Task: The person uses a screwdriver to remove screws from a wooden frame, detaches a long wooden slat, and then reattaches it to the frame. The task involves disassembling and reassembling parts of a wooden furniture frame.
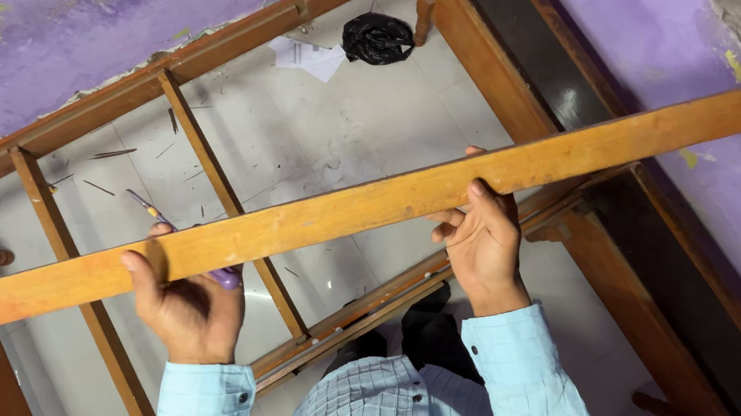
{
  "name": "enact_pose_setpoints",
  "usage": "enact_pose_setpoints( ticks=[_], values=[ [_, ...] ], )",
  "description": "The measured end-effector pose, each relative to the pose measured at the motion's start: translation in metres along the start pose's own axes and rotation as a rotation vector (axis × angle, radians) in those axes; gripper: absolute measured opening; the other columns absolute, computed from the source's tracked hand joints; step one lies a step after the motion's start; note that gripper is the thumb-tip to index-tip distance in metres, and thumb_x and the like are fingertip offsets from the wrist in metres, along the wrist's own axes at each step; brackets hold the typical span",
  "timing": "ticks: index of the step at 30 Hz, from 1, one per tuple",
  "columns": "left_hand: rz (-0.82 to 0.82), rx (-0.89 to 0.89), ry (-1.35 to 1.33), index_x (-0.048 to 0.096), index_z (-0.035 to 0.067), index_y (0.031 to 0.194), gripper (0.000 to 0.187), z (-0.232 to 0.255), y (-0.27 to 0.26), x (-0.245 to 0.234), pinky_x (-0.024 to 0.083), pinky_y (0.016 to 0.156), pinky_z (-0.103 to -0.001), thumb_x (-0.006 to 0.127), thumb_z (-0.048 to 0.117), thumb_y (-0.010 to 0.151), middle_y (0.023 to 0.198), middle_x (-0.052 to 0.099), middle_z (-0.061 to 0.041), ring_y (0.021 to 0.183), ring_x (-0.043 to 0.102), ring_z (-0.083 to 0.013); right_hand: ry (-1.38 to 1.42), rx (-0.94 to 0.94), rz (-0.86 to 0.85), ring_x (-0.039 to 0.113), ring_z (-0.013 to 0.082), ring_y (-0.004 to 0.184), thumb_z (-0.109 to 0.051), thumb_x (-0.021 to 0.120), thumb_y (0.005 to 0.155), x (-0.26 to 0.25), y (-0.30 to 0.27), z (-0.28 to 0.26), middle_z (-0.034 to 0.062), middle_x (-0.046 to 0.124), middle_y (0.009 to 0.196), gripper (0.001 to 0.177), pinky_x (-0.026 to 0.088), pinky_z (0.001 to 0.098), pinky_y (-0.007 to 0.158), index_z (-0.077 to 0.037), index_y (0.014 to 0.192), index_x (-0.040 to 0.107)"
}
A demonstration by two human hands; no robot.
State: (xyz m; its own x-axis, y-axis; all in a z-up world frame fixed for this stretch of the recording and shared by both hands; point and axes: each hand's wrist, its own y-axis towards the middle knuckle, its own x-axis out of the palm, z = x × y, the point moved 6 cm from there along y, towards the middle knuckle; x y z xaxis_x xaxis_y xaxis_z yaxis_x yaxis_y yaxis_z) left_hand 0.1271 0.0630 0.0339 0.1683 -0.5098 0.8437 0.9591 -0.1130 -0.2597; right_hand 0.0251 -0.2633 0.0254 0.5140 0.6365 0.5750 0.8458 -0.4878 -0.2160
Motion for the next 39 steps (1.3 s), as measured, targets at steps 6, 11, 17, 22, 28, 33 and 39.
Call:
enact_pose_setpoints(
  ticks=[6,11,17,22,28,33,39],
  values=[
    [-0.154,0.061,0.125,0.052,0.017,0.134,0.052,0.002,-0.011,0.011,0.051,0.078,-0.032,0.083,0.034,0.095,0.103,0.064,0.001,0.090,0.059,-0.0163,0.001,0.112,0.106,0.073,0.0207,0.088,-0.044,0.059,0.101,-0.015,0.014,0.019,0.0133,0.067,0.122,0.041,0.051,0.0289,0.062,-0.016,0.130,0.056],
    [-0.154,0.149,0.291,0.045,0.020,0.149,0.072,0.008,-0.023,0.020,0.050,0.064,-0.028,0.084,0.030,0.088,0.112,0.060,-0.002,0.091,0.060,-0.0135,0.042,0.215,0.167,0.070,0.0177,0.084,-0.044,0.061,0.096,-0.030,0.019,0.046,0.0092,0.068,0.121,0.045,0.050,0.0261,0.060,-0.014,0.130,0.054],
    [-0.109,0.275,0.480,0.049,0.011,0.133,0.063,0.013,-0.035,0.030,0.047,0.065,-0.028,0.088,0.025,0.086,0.117,0.054,-0.005,0.095,0.057,-0.0189,0.113,0.343,0.167,0.064,0.0166,0.083,-0.047,0.066,0.095,-0.048,0.025,0.093,0.0114,0.064,0.110,0.059,0.051,0.0268,0.063,-0.005,0.135,0.051],
    [-0.216,0.489,0.856,0.050,0.007,0.129,0.058,0.002,-0.053,0.057,0.050,0.100,-0.033,0.088,0.020,0.088,0.121,0.058,-0.007,0.115,0.060,-0.0200,-0.089,0.683,0.201,0.067,0.0274,0.090,-0.068,0.050,0.096,-0.061,0.022,0.136,0.0222,0.068,0.104,0.091,0.055,0.0367,0.068,0.012,0.139,0.042],
    [-0.411,0.682,1.553,0.055,0.009,0.101,0.051,-0.030,-0.056,0.095,0.043,0.093,-0.038,0.093,0.023,0.071,0.098,0.061,-0.004,0.098,0.055,-0.0219,-0.646,0.696,-0.049,0.071,0.0233,0.103,-0.063,0.055,0.089,-0.058,0.006,0.143,0.0122,0.074,0.121,0.076,0.056,0.0393,0.089,-0.007,0.140,0.057],
    [-0.309,0.608,1.729,0.069,0.010,0.093,0.041,-0.047,-0.058,0.083,0.040,0.090,-0.037,0.093,0.029,0.065,0.094,0.064,-0.003,0.099,0.050,-0.0243,-0.687,0.364,-0.143,0.070,0.0265,0.100,-0.068,0.053,0.087,-0.012,0.008,0.098,0.0143,0.075,0.118,0.081,0.057,0.0434,0.086,-0.006,0.138,0.059],
    [-0.412,0.799,1.893,0.070,0.011,0.085,0.032,-0.064,-0.048,0.066,0.040,0.083,-0.041,0.090,0.028,0.066,0.089,0.067,-0.001,0.088,0.053,-0.0273,-0.572,-0.104,-0.581,0.068,0.0198,0.121,-0.080,0.052,0.089,0.093,-0.034,0.005,0.0080,0.073,0.134,0.094,0.058,0.0366,0.099,-0.008,0.149,0.056]
  ],
)
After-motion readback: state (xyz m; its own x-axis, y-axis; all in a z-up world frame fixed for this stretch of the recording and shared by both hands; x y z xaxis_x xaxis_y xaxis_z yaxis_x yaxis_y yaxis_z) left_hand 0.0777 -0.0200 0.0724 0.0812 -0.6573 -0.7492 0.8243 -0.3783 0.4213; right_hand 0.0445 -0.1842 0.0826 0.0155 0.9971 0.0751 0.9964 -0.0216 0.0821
